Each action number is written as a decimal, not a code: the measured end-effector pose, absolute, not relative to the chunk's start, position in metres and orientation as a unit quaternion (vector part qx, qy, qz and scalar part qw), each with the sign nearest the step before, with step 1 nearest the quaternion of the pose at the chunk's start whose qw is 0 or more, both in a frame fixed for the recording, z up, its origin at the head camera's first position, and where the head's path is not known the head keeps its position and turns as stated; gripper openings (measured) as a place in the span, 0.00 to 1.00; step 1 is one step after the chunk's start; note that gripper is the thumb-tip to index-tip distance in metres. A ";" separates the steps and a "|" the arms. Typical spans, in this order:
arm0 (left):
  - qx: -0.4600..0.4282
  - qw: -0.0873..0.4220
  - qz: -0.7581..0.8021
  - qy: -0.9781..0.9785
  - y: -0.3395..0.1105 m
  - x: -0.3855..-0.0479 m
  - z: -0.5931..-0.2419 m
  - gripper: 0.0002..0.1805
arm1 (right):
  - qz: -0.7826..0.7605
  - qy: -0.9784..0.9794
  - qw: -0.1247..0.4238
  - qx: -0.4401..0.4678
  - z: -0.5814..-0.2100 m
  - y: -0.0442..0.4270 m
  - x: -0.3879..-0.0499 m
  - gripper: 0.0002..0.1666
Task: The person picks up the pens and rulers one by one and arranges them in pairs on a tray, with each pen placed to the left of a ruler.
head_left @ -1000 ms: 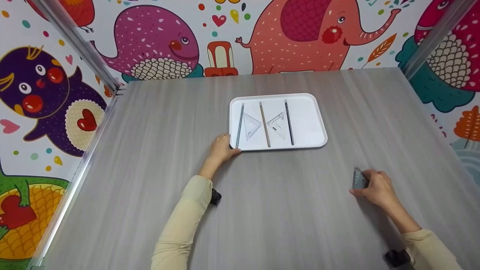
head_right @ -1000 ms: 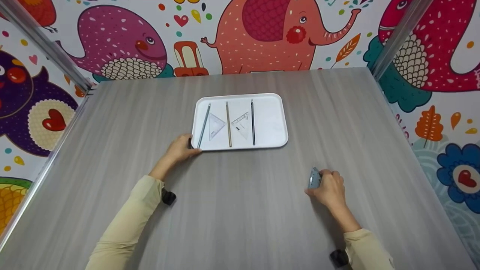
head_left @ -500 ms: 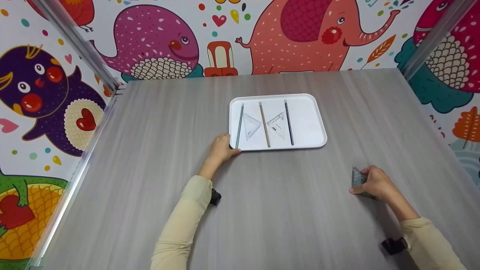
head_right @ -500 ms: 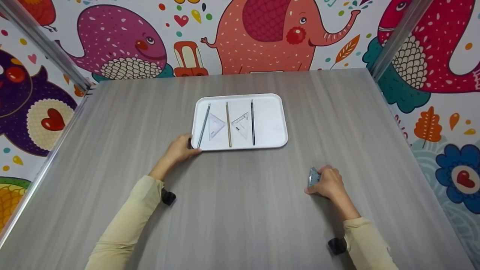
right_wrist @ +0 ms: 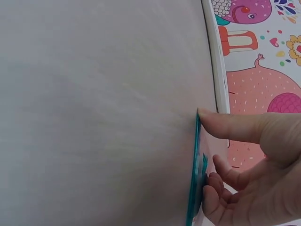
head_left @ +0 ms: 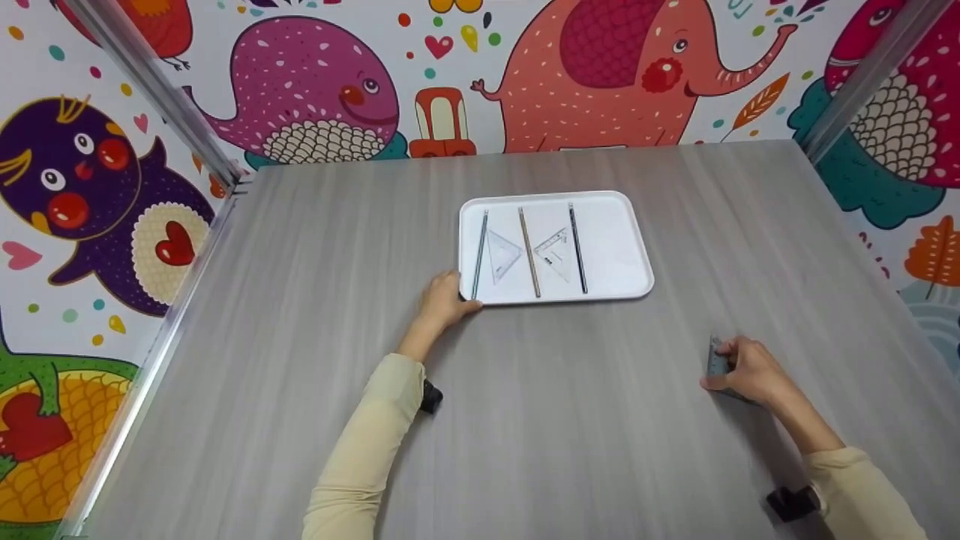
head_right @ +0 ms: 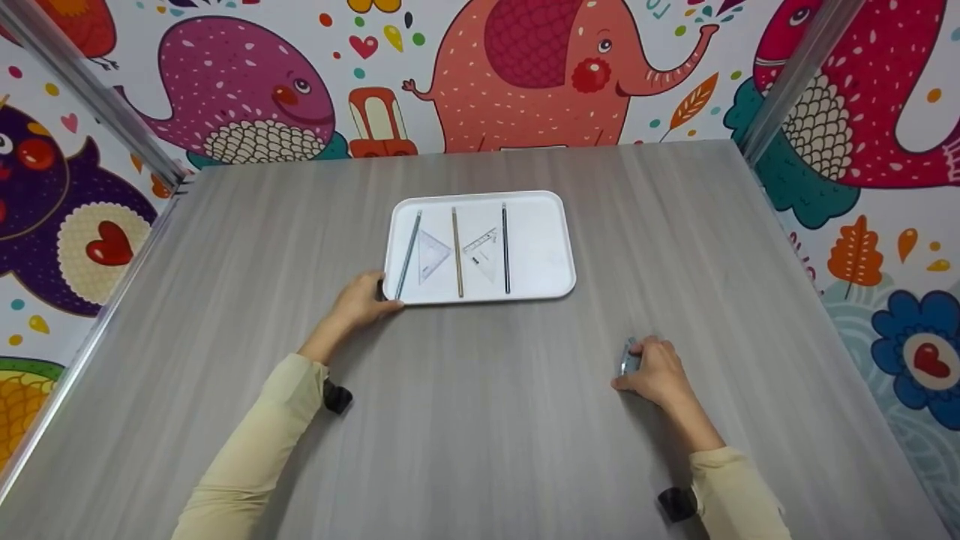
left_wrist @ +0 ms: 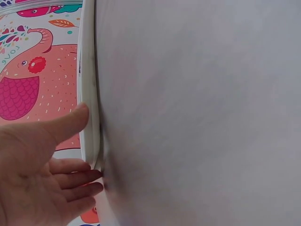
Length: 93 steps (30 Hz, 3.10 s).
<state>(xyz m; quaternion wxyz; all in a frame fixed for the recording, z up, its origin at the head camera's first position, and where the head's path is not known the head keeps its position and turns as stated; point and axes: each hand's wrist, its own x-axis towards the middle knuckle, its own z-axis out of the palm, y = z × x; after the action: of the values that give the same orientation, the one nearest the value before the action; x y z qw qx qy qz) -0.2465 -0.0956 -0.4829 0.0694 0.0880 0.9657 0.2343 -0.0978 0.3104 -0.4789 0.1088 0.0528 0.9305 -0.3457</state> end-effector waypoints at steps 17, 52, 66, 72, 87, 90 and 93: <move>0.084 0.072 0.235 0.966 -0.095 -0.246 -0.481 0.25 | -0.237 0.971 0.016 0.011 -0.480 0.296 -0.075 0.34; 0.099 0.068 0.234 0.965 -0.096 -0.248 -0.484 0.27 | -0.062 0.993 -0.096 -0.040 -0.489 0.267 -0.069 0.23; 0.093 0.074 0.239 0.964 -0.096 -0.247 -0.484 0.28 | -0.007 0.970 -0.226 -0.085 -0.505 0.258 -0.070 0.07; 0.095 0.070 0.239 0.964 -0.096 -0.246 -0.483 0.27 | 0.016 0.958 -0.267 -0.106 -0.505 0.258 -0.072 0.05; 0.104 0.061 0.245 0.962 -0.097 -0.246 -0.485 0.27 | -0.126 0.979 -0.160 -0.014 -0.473 0.287 -0.074 0.12; 0.105 0.060 0.247 0.961 -0.097 -0.246 -0.485 0.26 | -0.152 0.975 -0.160 0.012 -0.467 0.299 -0.076 0.09; 0.104 0.058 0.247 0.962 -0.097 -0.246 -0.484 0.25 | -0.178 0.971 -0.160 0.027 -0.465 0.311 -0.077 0.08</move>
<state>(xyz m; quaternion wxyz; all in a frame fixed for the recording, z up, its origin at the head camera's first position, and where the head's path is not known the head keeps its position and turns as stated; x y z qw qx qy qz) -0.2459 -0.0975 -0.4843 0.0577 0.1043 0.9616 0.2472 -0.0773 0.3111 -0.4652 -0.1596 0.0267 0.9707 -0.1778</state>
